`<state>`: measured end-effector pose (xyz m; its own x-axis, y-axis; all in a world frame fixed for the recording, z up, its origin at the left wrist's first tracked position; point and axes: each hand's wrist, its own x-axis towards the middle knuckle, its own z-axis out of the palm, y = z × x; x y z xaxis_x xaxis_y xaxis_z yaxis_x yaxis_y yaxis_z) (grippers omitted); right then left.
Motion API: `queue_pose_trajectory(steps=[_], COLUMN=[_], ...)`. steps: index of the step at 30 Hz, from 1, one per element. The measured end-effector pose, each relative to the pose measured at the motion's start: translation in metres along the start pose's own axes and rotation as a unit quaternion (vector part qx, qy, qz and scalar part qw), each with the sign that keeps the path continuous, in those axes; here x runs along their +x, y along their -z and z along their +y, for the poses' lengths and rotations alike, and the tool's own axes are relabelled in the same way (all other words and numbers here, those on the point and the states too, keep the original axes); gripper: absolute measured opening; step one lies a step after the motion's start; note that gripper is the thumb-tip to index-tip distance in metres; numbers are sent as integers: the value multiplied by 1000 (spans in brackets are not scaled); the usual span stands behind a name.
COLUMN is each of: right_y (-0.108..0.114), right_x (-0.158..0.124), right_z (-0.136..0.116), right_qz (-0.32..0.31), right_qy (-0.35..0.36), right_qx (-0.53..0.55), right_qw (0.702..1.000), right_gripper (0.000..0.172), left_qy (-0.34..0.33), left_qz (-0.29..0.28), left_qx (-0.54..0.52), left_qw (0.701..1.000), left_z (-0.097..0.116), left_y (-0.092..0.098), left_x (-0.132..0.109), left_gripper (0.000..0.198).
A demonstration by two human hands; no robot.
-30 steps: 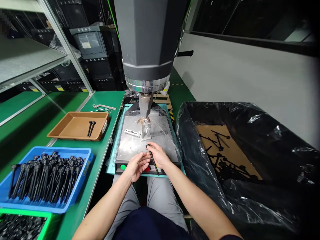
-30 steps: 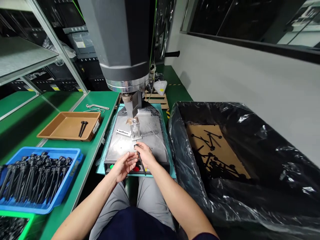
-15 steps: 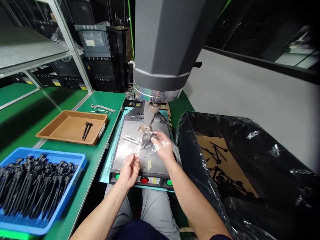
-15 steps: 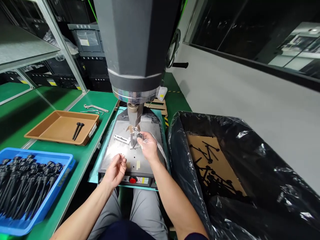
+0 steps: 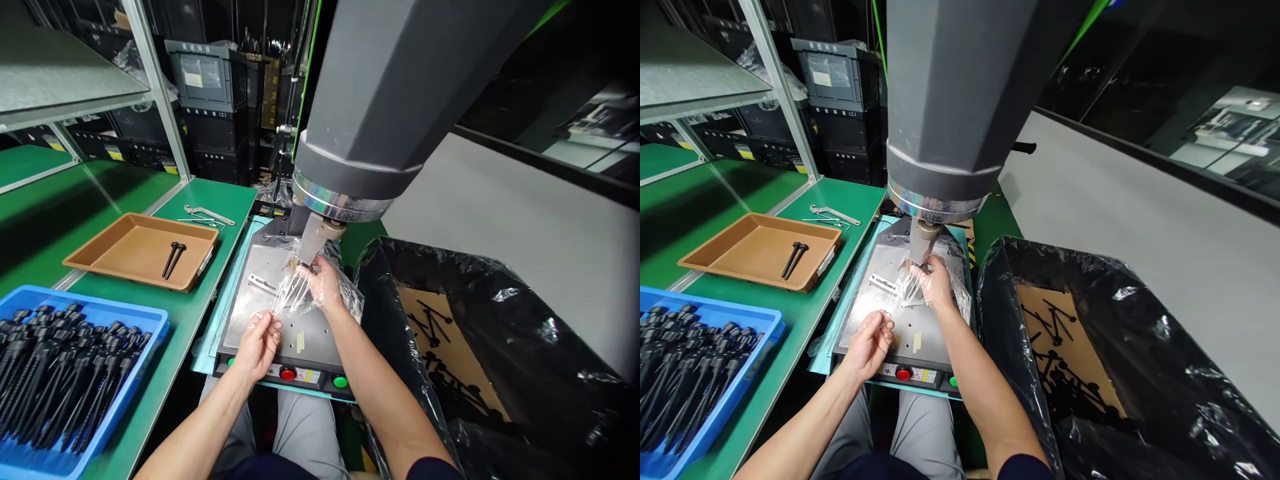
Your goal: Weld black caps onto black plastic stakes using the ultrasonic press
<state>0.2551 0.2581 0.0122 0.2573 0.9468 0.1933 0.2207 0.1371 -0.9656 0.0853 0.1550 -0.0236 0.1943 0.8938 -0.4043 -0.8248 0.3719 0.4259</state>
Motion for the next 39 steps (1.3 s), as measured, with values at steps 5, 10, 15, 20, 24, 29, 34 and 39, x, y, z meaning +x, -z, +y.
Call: queue_pose_trajectory(steps=[5, 10, 15, 20, 24, 29, 34, 39], right_y=[7, 17, 12, 5, 11, 36, 61, 75], right_x=[0, 2, 5, 3, -7, -30, -34, -17], right_z=[0, -2, 4, 3, 9, 34, 46, 48], right_qz=[-31, -78, -56, -40, -46, -37, 0, 46], right_qy=[26, 109, 66, -3, -7, -69, -104, -144], right_qx=[21, -20, -22, 29, 80, 175, 222, 275], right_qw=[999, 991, 996, 999, 996, 981, 969, 950], right_gripper=[39, 23, 24, 34, 52, 58, 55, 44], left_qy=[2, -1, 0, -6, -5, -29, -59, -70], left_qz=[-5, -9, 1, 3, -3, 10, 34, 56], left_qx=[-5, -6, -5, 7, 18, 45, 86, 110], left_qw=[1000, 1000, 1000, 1000, 1000, 999, 994, 990], left_z=[4, 7, 8, 7, 6, 12, 16, 15], left_y=[5, 9, 12, 14, 15, 15, 16, 18], left_x=[5, 10, 12, 13, 15, 19, 19, 22], left_gripper=[21, 20, 22, 22, 21, 21, 19, 22])
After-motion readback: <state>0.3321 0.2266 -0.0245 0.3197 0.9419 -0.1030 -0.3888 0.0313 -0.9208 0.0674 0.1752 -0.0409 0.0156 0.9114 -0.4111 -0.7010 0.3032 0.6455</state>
